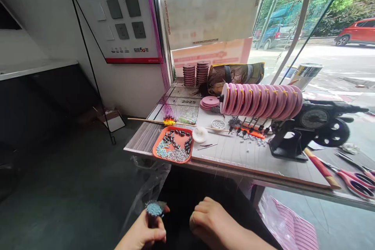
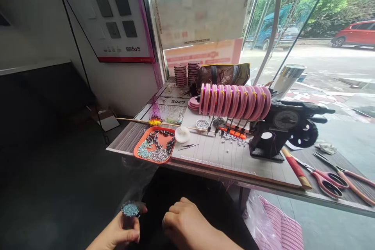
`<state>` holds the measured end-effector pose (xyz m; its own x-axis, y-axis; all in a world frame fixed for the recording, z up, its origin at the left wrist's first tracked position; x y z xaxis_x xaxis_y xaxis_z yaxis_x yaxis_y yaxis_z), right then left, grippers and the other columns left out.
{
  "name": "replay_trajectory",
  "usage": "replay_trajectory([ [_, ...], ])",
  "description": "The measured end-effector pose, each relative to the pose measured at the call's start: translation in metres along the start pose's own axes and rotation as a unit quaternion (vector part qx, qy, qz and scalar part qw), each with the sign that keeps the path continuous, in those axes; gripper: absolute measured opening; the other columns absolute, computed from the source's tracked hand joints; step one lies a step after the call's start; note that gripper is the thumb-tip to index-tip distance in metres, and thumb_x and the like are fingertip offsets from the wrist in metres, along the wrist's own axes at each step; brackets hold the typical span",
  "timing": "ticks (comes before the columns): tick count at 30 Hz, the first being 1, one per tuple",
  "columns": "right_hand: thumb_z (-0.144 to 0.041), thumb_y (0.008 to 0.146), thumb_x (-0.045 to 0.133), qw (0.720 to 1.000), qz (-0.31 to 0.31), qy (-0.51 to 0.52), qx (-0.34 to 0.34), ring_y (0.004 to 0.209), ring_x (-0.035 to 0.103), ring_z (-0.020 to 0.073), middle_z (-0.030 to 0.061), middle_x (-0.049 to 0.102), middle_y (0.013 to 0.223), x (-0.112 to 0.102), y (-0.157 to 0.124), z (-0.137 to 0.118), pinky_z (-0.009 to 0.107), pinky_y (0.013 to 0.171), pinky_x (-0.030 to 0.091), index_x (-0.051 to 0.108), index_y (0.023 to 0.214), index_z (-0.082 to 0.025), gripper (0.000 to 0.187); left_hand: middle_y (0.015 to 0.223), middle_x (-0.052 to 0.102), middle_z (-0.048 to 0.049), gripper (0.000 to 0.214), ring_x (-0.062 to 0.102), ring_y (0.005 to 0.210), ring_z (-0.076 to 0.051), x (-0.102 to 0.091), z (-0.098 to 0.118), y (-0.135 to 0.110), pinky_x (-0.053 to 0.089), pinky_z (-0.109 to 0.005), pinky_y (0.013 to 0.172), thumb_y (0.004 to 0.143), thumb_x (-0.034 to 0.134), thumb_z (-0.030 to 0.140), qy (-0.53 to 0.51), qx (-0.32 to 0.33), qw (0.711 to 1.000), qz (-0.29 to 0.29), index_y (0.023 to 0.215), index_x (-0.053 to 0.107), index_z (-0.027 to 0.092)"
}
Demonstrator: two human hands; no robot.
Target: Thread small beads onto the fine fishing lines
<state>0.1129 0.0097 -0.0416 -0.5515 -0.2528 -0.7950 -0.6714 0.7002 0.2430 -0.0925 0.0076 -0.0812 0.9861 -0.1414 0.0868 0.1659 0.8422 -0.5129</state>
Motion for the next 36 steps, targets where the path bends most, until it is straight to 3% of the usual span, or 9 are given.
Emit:
replay_trajectory([
  [2,-0.026,0.083,0.049,0.989,0.041,0.138,0.038,0.059,0.054,0.0108,-0.0018,0.059,0.063,0.004,-0.001,0.002,0.023,0.061,0.038,0.052,0.066,-0.017,0.019,0.048,0.056,0.0022,0.040,0.024,0.036,-0.003,-0.005,0.002,0.004,0.010,-0.020,0.040,0.049,0.080,0.034,0.005,0.006,0.999,0.044,0.079,0.063,0.014],
  [6,-0.049,0.084,0.046,0.920,0.149,0.339,0.132,0.052,0.049,0.0110,-0.0019,0.051,0.055,-0.015,0.006,0.005,0.019,0.048,0.038,0.049,0.061,-0.017,0.040,0.049,0.046,0.0066,0.034,0.026,0.040,-0.004,-0.001,0.021,-0.001,0.016,-0.019,0.040,0.054,0.078,0.036,-0.051,0.034,0.989,0.138,0.073,0.061,0.014],
  [9,-0.044,0.084,0.047,0.909,0.312,0.213,0.175,0.054,0.052,0.0133,0.0007,0.057,0.060,-0.068,0.013,0.010,0.021,0.050,0.039,0.056,0.068,-0.016,0.033,0.054,0.045,0.0071,0.037,0.033,0.046,-0.006,0.017,0.040,-0.009,0.026,-0.019,0.044,0.057,0.076,0.036,-0.130,0.042,0.982,0.129,0.086,0.062,0.017],
  [11,-0.037,0.084,0.047,0.908,0.363,-0.002,0.211,0.052,0.054,0.0147,0.0012,0.059,0.057,-0.106,0.022,0.013,0.023,0.049,0.035,0.063,0.077,-0.017,0.027,0.056,0.046,0.0059,0.034,0.033,0.048,-0.006,0.032,0.050,-0.013,0.029,-0.020,0.046,0.061,0.074,0.034,-0.163,0.036,0.983,0.079,0.089,0.062,0.017],
  [14,-0.023,0.084,0.046,0.874,0.204,-0.304,0.320,0.054,0.058,0.0181,0.0047,0.064,0.060,-0.139,0.046,0.027,0.025,0.049,0.028,0.067,0.082,-0.019,0.021,0.056,0.048,0.0044,0.028,0.030,0.048,-0.006,0.051,0.056,-0.015,0.028,-0.020,0.046,0.066,0.070,0.030,-0.199,0.031,0.979,0.022,0.088,0.061,0.016],
  [20,-0.016,0.079,0.050,0.888,0.092,-0.325,0.312,0.051,0.056,0.0179,0.0063,0.063,0.056,-0.146,0.075,0.038,0.025,0.045,0.017,0.067,0.071,-0.019,0.019,0.056,0.050,0.0029,0.023,0.028,0.047,-0.005,0.062,0.054,-0.011,0.024,-0.018,0.045,0.070,0.067,0.025,-0.234,0.037,0.971,-0.010,0.088,0.059,0.015],
  [29,-0.024,0.087,0.044,0.874,0.116,-0.303,0.361,0.049,0.050,0.0166,0.0045,0.060,0.058,-0.148,0.064,0.040,0.024,0.046,0.016,0.063,0.085,-0.021,0.019,0.058,0.055,0.0001,0.016,0.028,0.047,-0.005,0.067,0.057,-0.010,0.024,-0.018,0.045,0.073,0.065,0.020,-0.257,0.043,0.965,-0.017,0.087,0.058,0.014],
  [33,-0.028,0.084,0.049,0.910,0.129,-0.224,0.325,0.049,0.046,0.0133,-0.0024,0.053,0.053,-0.132,0.049,0.035,0.021,0.047,0.024,0.060,0.081,-0.022,0.013,0.059,0.057,-0.0012,0.014,0.030,0.047,-0.004,0.070,0.058,-0.010,0.024,-0.018,0.046,0.075,0.064,0.020,-0.274,0.044,0.961,-0.020,0.084,0.055,0.013],
  [36,-0.033,0.085,0.047,0.946,0.206,-0.015,0.248,0.048,0.041,0.0114,-0.0049,0.043,0.051,-0.108,0.027,0.020,0.020,0.048,0.031,0.054,0.075,-0.019,0.019,0.058,0.058,-0.0013,0.013,0.030,0.047,-0.004,0.071,0.055,-0.010,0.025,-0.017,0.046,0.077,0.061,0.020,-0.279,0.051,0.959,-0.018,0.085,0.054,0.013],
])
Point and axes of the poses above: each hand's wrist, its own y-axis towards the middle knuckle, its own x-axis out of the palm, z = x × y, the point moved 3 cm from there along y, towards the middle knuckle
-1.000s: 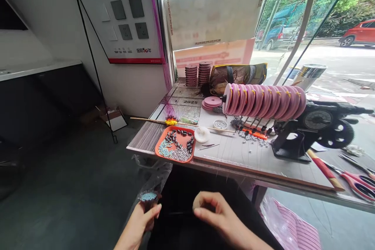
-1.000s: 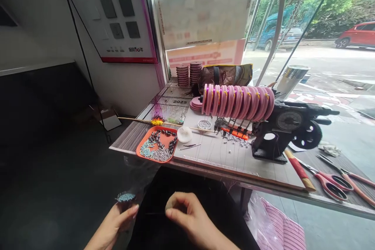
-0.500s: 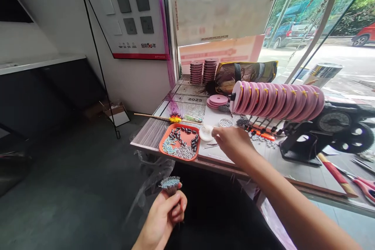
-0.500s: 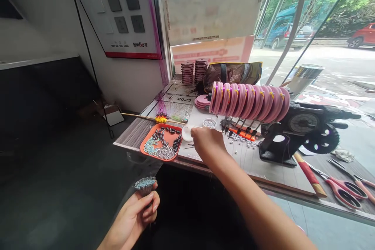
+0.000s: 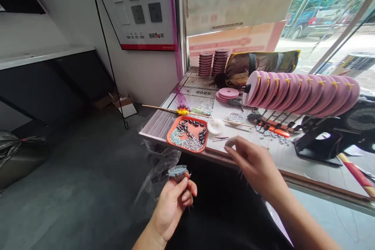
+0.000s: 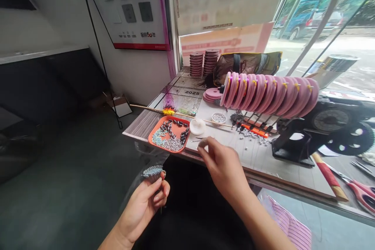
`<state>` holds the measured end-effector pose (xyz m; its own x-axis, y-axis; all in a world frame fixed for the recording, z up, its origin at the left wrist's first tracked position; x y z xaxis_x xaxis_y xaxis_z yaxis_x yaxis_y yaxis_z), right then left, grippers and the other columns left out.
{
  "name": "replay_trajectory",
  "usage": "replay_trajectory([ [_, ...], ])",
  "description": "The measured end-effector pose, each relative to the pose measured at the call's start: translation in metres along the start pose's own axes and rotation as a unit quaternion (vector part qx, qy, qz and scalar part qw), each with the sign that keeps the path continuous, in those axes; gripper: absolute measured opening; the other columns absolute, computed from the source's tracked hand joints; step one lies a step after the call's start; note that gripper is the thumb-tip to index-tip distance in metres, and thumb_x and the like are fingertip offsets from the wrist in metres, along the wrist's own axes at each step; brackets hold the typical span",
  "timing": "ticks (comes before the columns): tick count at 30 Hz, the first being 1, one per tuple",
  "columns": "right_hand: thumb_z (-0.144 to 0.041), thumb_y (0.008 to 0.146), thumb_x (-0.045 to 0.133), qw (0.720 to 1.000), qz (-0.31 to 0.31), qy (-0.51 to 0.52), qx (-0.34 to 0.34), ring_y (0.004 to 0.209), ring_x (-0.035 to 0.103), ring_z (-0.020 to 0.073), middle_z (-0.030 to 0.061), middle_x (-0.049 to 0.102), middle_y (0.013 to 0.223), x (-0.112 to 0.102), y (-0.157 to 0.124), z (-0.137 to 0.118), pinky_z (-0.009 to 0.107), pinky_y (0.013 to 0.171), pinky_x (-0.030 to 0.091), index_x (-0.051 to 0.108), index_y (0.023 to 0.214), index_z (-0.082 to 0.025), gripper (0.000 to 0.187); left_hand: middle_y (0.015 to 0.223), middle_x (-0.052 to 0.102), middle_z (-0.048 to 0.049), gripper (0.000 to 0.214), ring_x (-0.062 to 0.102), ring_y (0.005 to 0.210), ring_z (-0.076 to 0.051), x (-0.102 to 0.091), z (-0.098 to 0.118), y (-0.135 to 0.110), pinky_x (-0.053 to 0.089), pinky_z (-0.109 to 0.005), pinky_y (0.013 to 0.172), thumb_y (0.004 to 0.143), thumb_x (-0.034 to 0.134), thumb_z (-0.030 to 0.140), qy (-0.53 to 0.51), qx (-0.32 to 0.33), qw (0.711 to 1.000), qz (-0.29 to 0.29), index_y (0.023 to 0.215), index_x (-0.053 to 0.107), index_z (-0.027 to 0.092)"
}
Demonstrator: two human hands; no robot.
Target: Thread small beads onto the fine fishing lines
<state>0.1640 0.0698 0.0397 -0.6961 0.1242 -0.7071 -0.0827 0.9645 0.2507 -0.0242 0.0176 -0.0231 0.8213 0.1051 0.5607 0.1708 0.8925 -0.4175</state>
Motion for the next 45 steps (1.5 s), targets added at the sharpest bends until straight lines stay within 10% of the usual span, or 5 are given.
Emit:
replay_trajectory([
  [6,-0.032,0.088,0.044,0.970,-0.026,0.240,-0.007,0.053,0.040,0.0101,-0.0035,0.043,0.060,0.046,-0.061,-0.008,0.018,0.049,0.037,0.044,0.068,-0.020,0.024,0.058,0.057,-0.0006,0.011,0.032,0.048,-0.005,0.001,-0.003,0.000,0.026,-0.017,0.047,0.079,0.060,0.020,0.016,0.015,1.000,0.011,0.085,0.055,0.013],
  [14,-0.026,0.086,0.048,0.987,0.058,0.148,-0.031,0.042,0.028,0.0077,-0.0074,0.030,0.053,0.060,-0.078,-0.005,0.017,0.039,0.028,0.046,0.069,-0.020,0.018,0.055,0.054,0.0009,0.011,0.031,0.049,-0.005,0.006,-0.006,-0.003,0.027,-0.017,0.046,0.078,0.062,0.020,0.021,0.018,0.999,0.024,0.075,0.055,0.012],
  [45,-0.023,0.086,0.045,0.988,0.080,0.119,-0.062,0.043,0.035,0.0081,-0.0061,0.036,0.052,0.061,-0.073,-0.014,0.017,0.042,0.033,0.046,0.068,-0.019,0.018,0.051,0.038,0.0069,0.011,0.027,0.044,-0.002,0.016,-0.012,-0.009,0.028,-0.016,0.043,0.066,0.072,0.021,0.019,0.058,0.996,0.066,0.070,0.066,0.013],
])
Point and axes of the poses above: each hand's wrist, its own y-axis towards the middle knuckle, its own x-axis out of the palm, z = x × y, the point moved 3 cm from there along y, towards the middle knuckle
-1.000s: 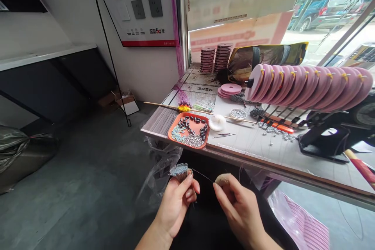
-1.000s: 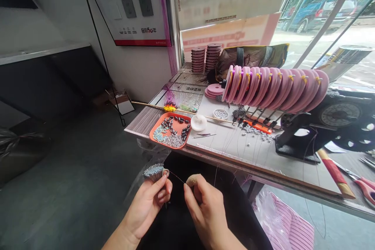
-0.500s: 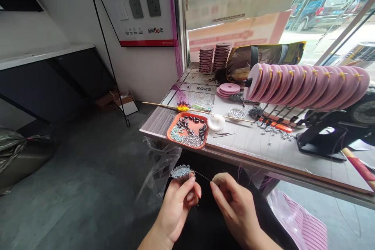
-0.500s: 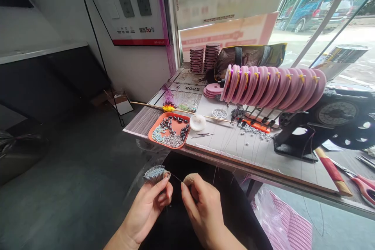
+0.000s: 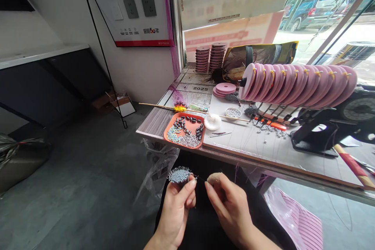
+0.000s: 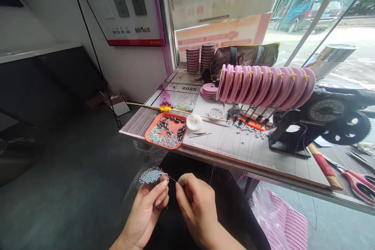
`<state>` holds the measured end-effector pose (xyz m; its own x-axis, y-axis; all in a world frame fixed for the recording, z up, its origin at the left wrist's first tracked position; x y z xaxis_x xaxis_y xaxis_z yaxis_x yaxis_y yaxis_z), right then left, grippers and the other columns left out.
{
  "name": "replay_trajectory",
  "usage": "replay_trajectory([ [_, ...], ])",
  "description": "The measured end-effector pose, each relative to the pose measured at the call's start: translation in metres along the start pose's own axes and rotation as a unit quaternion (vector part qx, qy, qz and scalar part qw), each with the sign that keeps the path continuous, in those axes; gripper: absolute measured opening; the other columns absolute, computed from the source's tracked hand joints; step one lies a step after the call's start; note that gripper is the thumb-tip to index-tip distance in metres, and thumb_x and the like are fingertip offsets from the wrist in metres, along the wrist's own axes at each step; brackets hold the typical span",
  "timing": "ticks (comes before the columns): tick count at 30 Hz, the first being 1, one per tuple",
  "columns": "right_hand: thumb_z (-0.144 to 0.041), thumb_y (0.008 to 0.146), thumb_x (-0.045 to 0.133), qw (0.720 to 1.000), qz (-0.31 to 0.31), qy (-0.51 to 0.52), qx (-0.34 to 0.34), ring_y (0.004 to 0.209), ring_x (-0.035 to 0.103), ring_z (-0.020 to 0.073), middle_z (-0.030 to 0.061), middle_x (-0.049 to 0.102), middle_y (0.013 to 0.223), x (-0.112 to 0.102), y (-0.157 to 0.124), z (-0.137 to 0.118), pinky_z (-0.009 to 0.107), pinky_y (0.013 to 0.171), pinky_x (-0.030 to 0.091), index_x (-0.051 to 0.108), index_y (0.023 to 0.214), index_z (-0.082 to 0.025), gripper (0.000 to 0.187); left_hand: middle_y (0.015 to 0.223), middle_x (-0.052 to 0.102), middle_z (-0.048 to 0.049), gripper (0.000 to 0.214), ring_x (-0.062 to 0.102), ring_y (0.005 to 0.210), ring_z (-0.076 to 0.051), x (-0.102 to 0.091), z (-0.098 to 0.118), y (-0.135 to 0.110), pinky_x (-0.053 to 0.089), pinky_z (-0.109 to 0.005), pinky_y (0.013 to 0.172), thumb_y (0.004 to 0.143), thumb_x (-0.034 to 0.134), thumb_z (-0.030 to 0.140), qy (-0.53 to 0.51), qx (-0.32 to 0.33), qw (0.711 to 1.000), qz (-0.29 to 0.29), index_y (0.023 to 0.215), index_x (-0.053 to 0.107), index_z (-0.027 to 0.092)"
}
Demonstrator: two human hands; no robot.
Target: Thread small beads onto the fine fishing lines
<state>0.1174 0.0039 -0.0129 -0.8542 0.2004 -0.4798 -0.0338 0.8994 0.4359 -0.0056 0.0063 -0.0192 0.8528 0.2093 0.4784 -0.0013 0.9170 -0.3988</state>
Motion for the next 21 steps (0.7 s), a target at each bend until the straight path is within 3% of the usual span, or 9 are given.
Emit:
replay_trajectory([
  [10,-0.023,0.086,0.045,1.000,0.003,-0.002,-0.014,0.043,0.036,0.0079,-0.0058,0.038,0.052,0.000,0.000,0.000,0.017,0.041,0.033,0.047,0.068,-0.019,0.019,0.049,0.037,0.0080,0.019,0.024,0.044,-0.002,-0.004,0.000,0.002,0.024,-0.015,0.041,0.057,0.078,0.023,0.000,0.000,0.999,0.049,0.069,0.068,0.012],
  [13,-0.022,0.086,0.045,1.000,0.001,0.001,-0.026,0.043,0.040,0.0081,-0.0048,0.042,0.053,-0.003,0.001,-0.002,0.017,0.042,0.036,0.048,0.070,-0.019,0.017,0.051,0.045,0.0059,0.021,0.029,0.045,-0.003,-0.007,-0.002,0.002,0.025,-0.016,0.041,0.055,0.079,0.023,0.010,0.002,0.998,0.067,0.070,0.069,0.013],
  [15,-0.020,0.087,0.044,0.998,0.003,-0.015,-0.068,0.048,0.047,0.0089,-0.0011,0.052,0.062,-0.005,0.004,-0.007,0.018,0.046,0.040,0.053,0.083,-0.017,0.010,0.058,0.054,0.0029,0.021,0.035,0.048,-0.005,-0.009,-0.003,0.002,0.029,-0.017,0.043,0.056,0.079,0.023,0.034,0.015,0.997,0.071,0.071,0.069,0.014],
  [18,-0.017,0.091,0.039,0.981,-0.007,-0.105,-0.165,0.050,0.052,0.0103,0.0026,0.059,0.069,-0.005,0.008,-0.015,0.020,0.050,0.040,0.057,0.100,-0.016,0.020,0.060,0.057,0.0015,0.017,0.041,0.051,-0.008,-0.009,-0.005,0.001,0.033,-0.020,0.047,0.060,0.077,0.025,0.063,0.028,0.996,0.056,0.070,0.067,0.015],
  [21,-0.018,0.095,0.032,0.962,-0.013,-0.191,-0.192,0.042,0.048,0.0108,-0.0001,0.055,0.055,0.000,0.010,-0.016,0.023,0.046,0.034,0.062,0.092,-0.014,0.030,0.052,0.050,0.0037,0.016,0.041,0.050,-0.009,-0.007,-0.007,-0.001,0.035,-0.021,0.047,0.068,0.071,0.031,0.066,0.009,0.998,0.012,0.068,0.064,0.016],
])
Point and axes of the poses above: each hand's wrist, its own y-axis towards the middle knuckle, its own x-axis out of the palm, z = x × y, the point moved 3 cm from there along y, towards the middle knuckle
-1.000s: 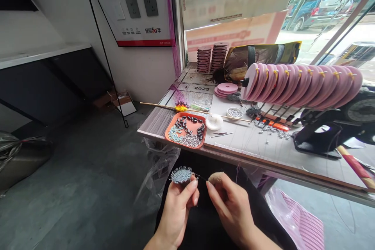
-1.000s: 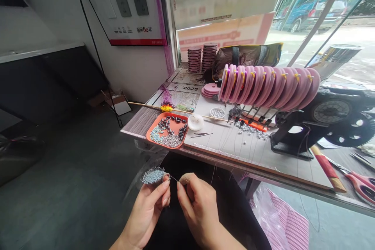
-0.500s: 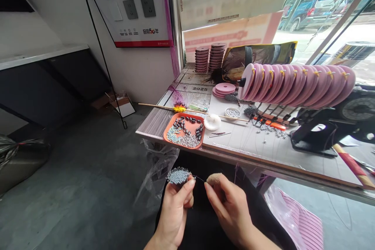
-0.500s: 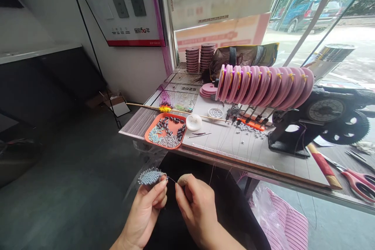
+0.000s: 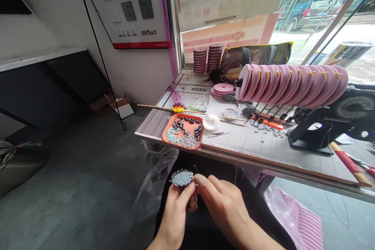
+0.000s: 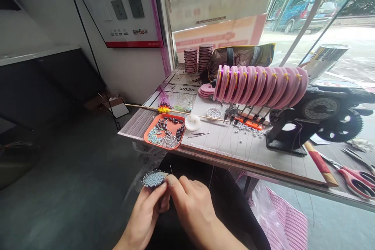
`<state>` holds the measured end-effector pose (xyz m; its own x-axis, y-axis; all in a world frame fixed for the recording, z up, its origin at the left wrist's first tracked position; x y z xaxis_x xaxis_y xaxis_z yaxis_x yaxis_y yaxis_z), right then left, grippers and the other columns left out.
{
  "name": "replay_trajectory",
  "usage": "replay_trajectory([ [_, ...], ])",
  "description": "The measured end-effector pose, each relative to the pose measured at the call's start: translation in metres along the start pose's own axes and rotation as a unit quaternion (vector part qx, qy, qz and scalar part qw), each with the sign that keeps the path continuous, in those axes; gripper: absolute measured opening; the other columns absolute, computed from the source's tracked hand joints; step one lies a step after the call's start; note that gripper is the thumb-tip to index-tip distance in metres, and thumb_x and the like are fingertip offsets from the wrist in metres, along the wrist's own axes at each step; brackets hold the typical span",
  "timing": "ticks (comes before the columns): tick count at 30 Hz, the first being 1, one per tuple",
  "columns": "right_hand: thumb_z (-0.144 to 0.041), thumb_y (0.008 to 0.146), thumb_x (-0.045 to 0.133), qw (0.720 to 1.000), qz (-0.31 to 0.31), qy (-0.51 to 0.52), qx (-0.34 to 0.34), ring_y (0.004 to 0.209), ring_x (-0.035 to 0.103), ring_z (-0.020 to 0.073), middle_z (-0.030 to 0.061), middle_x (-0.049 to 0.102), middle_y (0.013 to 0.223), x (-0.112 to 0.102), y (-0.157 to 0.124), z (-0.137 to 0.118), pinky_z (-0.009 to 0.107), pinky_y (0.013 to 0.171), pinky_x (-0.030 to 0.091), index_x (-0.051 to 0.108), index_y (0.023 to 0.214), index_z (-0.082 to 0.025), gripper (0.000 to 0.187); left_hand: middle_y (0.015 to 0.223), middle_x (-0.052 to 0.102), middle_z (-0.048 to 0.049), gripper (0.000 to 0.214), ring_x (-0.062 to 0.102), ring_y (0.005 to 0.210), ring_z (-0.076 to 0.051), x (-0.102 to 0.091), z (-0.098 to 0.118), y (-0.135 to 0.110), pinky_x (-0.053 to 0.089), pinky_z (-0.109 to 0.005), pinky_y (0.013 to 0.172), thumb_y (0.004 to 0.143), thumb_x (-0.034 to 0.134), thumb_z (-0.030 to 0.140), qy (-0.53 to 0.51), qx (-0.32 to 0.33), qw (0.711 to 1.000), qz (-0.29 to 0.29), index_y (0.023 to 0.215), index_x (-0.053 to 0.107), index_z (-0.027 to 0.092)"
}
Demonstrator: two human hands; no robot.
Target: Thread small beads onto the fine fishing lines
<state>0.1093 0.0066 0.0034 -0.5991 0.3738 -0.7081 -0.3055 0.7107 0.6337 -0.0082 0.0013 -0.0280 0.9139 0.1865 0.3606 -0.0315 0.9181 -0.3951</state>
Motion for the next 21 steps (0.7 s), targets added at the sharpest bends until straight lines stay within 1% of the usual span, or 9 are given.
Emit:
replay_trajectory([
  [2,-0.021,0.096,0.029,1.000,-0.001,-0.028,0.006,0.040,0.046,0.0109,-0.0007,0.053,0.052,0.004,-0.001,0.001,0.025,0.046,0.031,0.062,0.082,-0.015,0.037,0.056,0.053,0.0030,0.016,0.044,0.053,-0.010,0.000,0.001,-0.001,0.039,-0.023,0.051,0.071,0.068,0.032,0.003,-0.001,1.000,-0.014,0.074,0.065,0.017],
  [4,-0.022,0.097,0.027,0.999,-0.010,-0.043,0.006,0.039,0.045,0.0108,-0.0010,0.053,0.051,0.008,-0.004,0.001,0.026,0.047,0.028,0.060,0.071,-0.017,0.042,0.071,0.060,0.0002,0.019,0.052,0.066,-0.014,-0.001,0.004,-0.002,0.044,-0.026,0.062,0.070,0.069,0.033,-0.001,0.011,1.000,0.002,0.081,0.067,0.019],
  [6,-0.023,0.097,0.026,0.999,-0.026,-0.046,0.001,0.037,0.044,0.0107,-0.0016,0.053,0.050,0.011,-0.005,0.000,0.026,0.047,0.026,0.059,0.068,-0.018,0.044,0.083,0.064,-0.0023,0.024,0.054,0.080,-0.018,-0.002,0.008,-0.002,0.044,-0.029,0.075,0.066,0.073,0.034,-0.018,0.016,1.000,0.018,0.083,0.069,0.019],
  [8,-0.023,0.098,0.027,0.999,-0.038,-0.038,-0.008,0.036,0.044,0.0105,-0.0028,0.053,0.048,0.012,-0.006,-0.001,0.026,0.048,0.025,0.058,0.069,-0.018,0.043,0.084,0.065,-0.0037,0.025,0.054,0.086,-0.020,-0.001,0.012,-0.002,0.043,-0.031,0.080,0.062,0.075,0.034,-0.035,0.007,0.999,0.024,0.080,0.070,0.017],
  [11,-0.022,0.097,0.029,0.998,-0.051,-0.031,-0.017,0.035,0.044,0.0097,-0.0036,0.053,0.045,0.012,-0.005,-0.002,0.026,0.049,0.024,0.058,0.069,-0.019,0.041,0.079,0.066,-0.0041,0.023,0.054,0.084,-0.019,0.000,0.019,-0.002,0.042,-0.030,0.080,0.061,0.077,0.032,-0.050,0.005,0.998,0.032,0.076,0.070,0.016],
  [15,-0.025,0.097,0.029,0.997,-0.073,-0.018,-0.014,0.033,0.044,0.0091,-0.0040,0.055,0.044,0.012,-0.006,-0.003,0.025,0.049,0.023,0.058,0.071,-0.019,0.039,0.081,0.066,-0.0037,0.019,0.054,0.081,-0.017,0.000,0.027,-0.002,0.043,-0.026,0.078,0.063,0.075,0.028,-0.069,0.015,0.997,0.027,0.077,0.071,0.016],
  [19,-0.028,0.097,0.031,0.995,-0.096,0.005,0.016,0.035,0.048,0.0092,-0.0041,0.059,0.046,0.013,-0.006,-0.002,0.025,0.052,0.025,0.059,0.079,-0.019,0.035,0.078,0.067,-0.0037,0.019,0.056,0.083,-0.017,0.002,0.027,-0.002,0.044,-0.026,0.080,0.062,0.076,0.027,-0.080,-0.010,0.997,0.010,0.076,0.071,0.016],
  [21,-0.027,0.097,0.031,0.995,-0.092,0.005,0.030,0.037,0.050,0.0094,-0.0036,0.059,0.047,0.013,-0.005,-0.001,0.026,0.052,0.025,0.060,0.079,-0.019,0.035,0.078,0.067,-0.0037,0.018,0.057,0.085,-0.019,0.003,0.025,-0.003,0.044,-0.028,0.083,0.062,0.076,0.027,-0.088,-0.024,0.996,0.004,0.075,0.071,0.016],
])
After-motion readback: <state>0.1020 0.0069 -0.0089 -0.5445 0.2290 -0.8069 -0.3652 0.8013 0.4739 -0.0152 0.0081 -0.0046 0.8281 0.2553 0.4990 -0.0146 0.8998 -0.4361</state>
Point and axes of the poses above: each hand's wrist, its own y-axis towards the middle knuckle, its own x-axis out of the palm, z = x × y, the point moved 3 cm from there along y, towards the middle knuckle
